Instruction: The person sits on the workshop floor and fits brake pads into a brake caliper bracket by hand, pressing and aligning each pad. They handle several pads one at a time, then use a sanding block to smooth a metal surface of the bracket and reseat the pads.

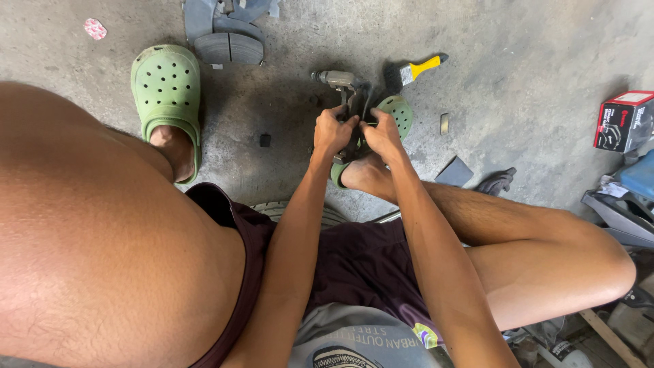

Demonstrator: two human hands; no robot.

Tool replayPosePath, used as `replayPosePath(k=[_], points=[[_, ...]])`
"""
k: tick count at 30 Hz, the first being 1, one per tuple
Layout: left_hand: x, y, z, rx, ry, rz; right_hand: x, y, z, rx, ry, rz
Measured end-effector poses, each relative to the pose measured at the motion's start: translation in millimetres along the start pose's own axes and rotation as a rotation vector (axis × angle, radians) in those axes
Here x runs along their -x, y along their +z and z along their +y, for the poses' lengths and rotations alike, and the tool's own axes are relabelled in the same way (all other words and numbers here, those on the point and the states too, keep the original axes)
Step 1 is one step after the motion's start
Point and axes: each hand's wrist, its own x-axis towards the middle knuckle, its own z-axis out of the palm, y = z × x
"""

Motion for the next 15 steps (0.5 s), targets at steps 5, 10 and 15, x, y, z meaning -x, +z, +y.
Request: replayPosePath(k=[5,10,15], points=[[1.9,-2.7,2.3,-0.068,0.000,0.013,1.3,-1.5,-0.6,-0.169,0.058,-0.084],[11.4,-5.4,11.2,-0.133,-0.002,0.049,5.2,-2.7,-4.9,-0.164,0.076,-0.076],[14.6,-11.8,12.2,-0.164,0.007,0.061,8.9,-2.4,-7.2,-0.141,0.087,-0.072]])
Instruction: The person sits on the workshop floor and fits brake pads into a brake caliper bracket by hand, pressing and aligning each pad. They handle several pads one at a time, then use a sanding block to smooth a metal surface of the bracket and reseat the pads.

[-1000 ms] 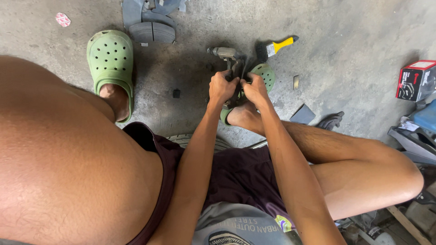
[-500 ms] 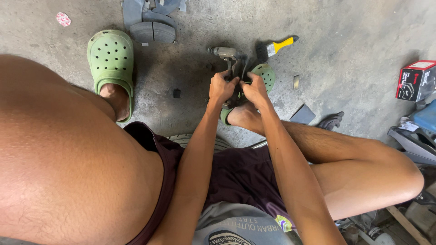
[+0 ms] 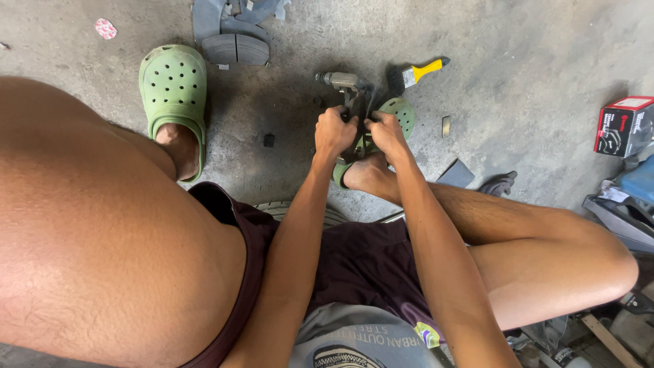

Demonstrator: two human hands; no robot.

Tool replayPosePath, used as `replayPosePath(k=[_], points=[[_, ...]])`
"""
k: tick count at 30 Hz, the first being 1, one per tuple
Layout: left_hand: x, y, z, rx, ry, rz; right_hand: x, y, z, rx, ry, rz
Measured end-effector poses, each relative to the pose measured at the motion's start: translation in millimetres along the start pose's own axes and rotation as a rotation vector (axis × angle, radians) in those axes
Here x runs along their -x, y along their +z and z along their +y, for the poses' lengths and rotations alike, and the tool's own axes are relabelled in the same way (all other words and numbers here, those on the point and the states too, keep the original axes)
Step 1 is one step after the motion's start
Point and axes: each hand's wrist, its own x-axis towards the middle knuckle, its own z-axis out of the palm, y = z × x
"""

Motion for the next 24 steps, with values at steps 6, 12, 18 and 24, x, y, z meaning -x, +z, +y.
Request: replayPosePath(k=[6,12,18,24], points=[[-6.9,-4.1,-13.5,0.114,-0.091,-0.088,4.9,-0.2,0.4,-0.152,-0.001,-0.010],[-3.3,-2.7,-8.9,0.455,-0.060,-0.310,11.3,-2.5,-2.3,-0.198,0.056,-0.019],[-0.6,-1.8,-3.1,0.501,0.037,-0.330,12.0,-1.5,-4.3,-0.217,0.064,-0.022],[-4.7,11.4,-4.6,0.312,0.060,-0.250,7.5,-3.3,-0.7,-0.237,0.030,-0.011]])
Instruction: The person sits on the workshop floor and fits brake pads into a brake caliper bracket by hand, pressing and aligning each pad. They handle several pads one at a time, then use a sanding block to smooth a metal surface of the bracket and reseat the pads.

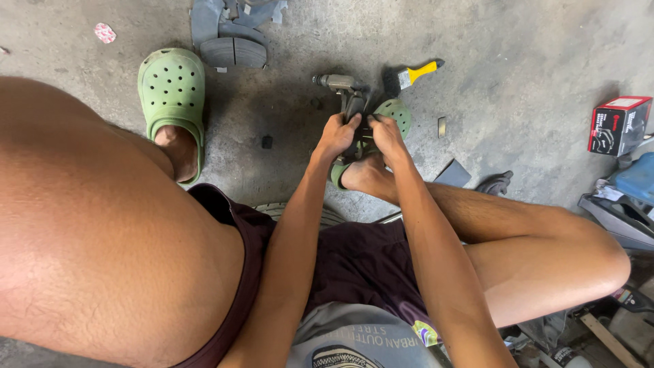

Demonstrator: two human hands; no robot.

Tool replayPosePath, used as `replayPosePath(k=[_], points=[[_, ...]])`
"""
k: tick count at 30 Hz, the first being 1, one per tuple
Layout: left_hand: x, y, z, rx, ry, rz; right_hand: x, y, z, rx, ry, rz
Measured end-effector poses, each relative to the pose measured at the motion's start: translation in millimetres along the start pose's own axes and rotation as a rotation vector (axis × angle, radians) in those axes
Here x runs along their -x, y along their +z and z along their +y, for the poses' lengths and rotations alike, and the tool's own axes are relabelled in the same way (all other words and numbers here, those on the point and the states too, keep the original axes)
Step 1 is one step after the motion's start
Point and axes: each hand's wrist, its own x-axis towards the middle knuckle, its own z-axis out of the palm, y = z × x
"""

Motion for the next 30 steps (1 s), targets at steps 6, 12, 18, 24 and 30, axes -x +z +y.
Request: replayPosePath(k=[6,12,18,24,30], points=[[-9.6,7.8,0.1,-0.040,-0.010,0.058,-6.8,-3.5,-0.3,0.014,0.028,0.020],[-15.4,9.8,-4.8,0.029,0.030,0.046,-14.4,-3.5,0.9,0.033,0.048,0.012],[-16.2,8.5,-6.4,0.043,0.045,0.018,-16.4,-1.4,2.9,0.049,0.035,0.009],[-11.8,4.3,-7.0,0.031,0.038,-0.016,-13.2,1.5,2.2,0.051,0.041,0.008],[-8.8,4.7,-6.2,0.000,0.091,-0.010,-10.7,2.0,2.7,0.064,0.031,0.005]])
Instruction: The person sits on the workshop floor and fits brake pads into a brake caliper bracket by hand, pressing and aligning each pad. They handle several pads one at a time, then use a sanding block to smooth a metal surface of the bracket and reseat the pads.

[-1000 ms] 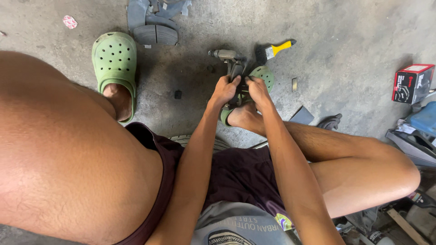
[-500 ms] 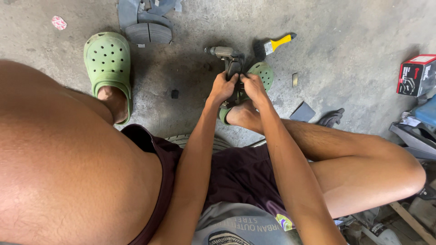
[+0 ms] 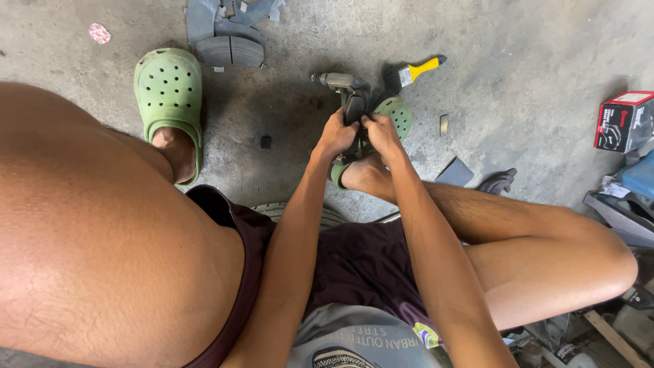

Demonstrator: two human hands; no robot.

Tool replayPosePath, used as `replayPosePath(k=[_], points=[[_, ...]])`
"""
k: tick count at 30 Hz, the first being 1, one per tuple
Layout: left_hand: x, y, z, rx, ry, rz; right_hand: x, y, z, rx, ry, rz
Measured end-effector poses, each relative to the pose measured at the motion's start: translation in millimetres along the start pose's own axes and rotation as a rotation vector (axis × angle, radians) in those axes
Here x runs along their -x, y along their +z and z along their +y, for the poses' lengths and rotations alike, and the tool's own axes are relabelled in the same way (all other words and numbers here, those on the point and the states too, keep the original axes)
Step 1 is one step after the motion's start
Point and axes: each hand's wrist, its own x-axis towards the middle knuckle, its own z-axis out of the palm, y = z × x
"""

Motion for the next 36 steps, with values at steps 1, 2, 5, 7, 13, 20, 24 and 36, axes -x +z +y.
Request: replayPosePath(k=[1,2,5,7,13,20,24,36], points=[[0.5,0.1,0.7,-0.002,0.005,0.000,0.6,0.0,-0.3,-0.005,-0.008,-0.003],[1.3,-0.1,1.3,-0.005,0.008,0.003,1.3,0.0,-0.3,-0.010,-0.016,-0.007],[3.8,-1.1,3.3,0.014,-0.030,0.008,3.4,-0.7,-0.7,0.032,-0.012,0.007],[5.8,-2.8,4.4,0.053,-0.060,0.014,5.4,-1.2,-1.7,0.029,-0.007,0.008],[11.2,-9.2,5.6,0.032,-0.067,0.072,11.0,-0.3,-4.8,0.034,0.018,-0.004],[17.2,-16.1,10.8,0.064,-0.073,0.129,15.0,-0.2,-2.7,0.076,-0.006,0.013],[21.0,-27.4,15.4,-0.052,-0.182,0.236,16.3,1.8,-1.8,0.114,0.010,0.029],[12.2,-26.2,15.6,-0.250,-0.175,0.227,9.5,0.9,1.5,0.158,-0.015,0.050]])
